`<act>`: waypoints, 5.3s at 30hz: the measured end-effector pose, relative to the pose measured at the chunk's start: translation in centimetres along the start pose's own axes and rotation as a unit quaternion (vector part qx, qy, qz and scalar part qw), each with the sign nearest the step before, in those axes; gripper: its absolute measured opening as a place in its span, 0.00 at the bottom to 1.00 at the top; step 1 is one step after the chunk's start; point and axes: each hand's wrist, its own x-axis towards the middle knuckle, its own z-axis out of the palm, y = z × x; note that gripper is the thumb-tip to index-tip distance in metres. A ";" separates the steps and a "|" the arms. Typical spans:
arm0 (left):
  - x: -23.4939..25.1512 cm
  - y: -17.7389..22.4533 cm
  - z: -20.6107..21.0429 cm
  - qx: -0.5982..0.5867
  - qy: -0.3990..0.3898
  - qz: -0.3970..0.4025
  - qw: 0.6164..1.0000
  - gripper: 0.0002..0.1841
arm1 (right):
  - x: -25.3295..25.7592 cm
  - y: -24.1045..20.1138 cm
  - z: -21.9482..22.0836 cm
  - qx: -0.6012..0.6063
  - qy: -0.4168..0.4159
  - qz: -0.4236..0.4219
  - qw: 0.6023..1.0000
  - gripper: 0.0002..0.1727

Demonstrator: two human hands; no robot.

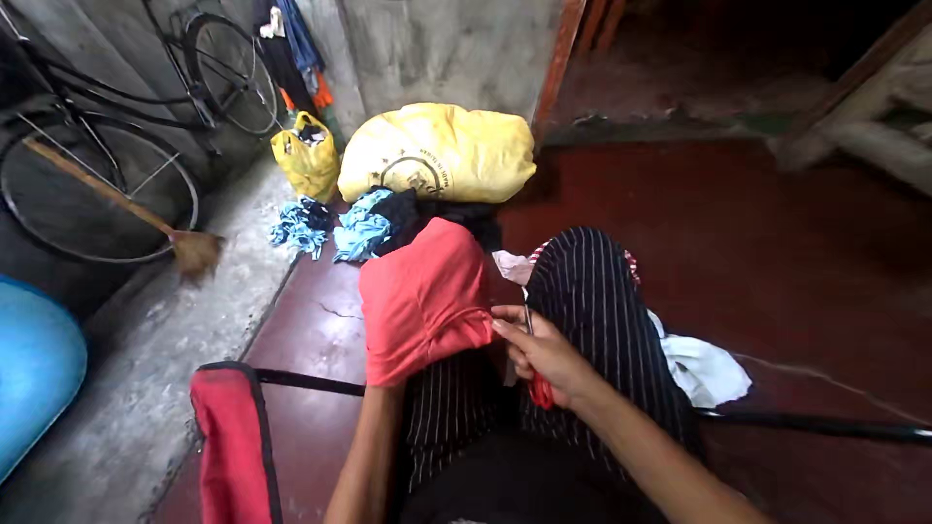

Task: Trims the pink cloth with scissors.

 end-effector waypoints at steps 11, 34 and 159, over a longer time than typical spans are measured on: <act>5.9 -4.1 -0.5 -0.075 -0.047 0.023 0.996 0.11 | -2.3 -0.3 0.2 0.363 0.022 0.221 0.905 0.11; 2.8 0.2 -2.0 -0.549 -0.141 -0.069 0.821 0.05 | -7.5 -2.8 4.8 0.271 -0.175 0.197 0.926 0.26; -0.6 -0.7 2.3 -0.610 -0.252 -0.016 0.751 0.12 | -6.2 -3.1 2.8 -0.023 -0.290 0.071 0.954 0.16</act>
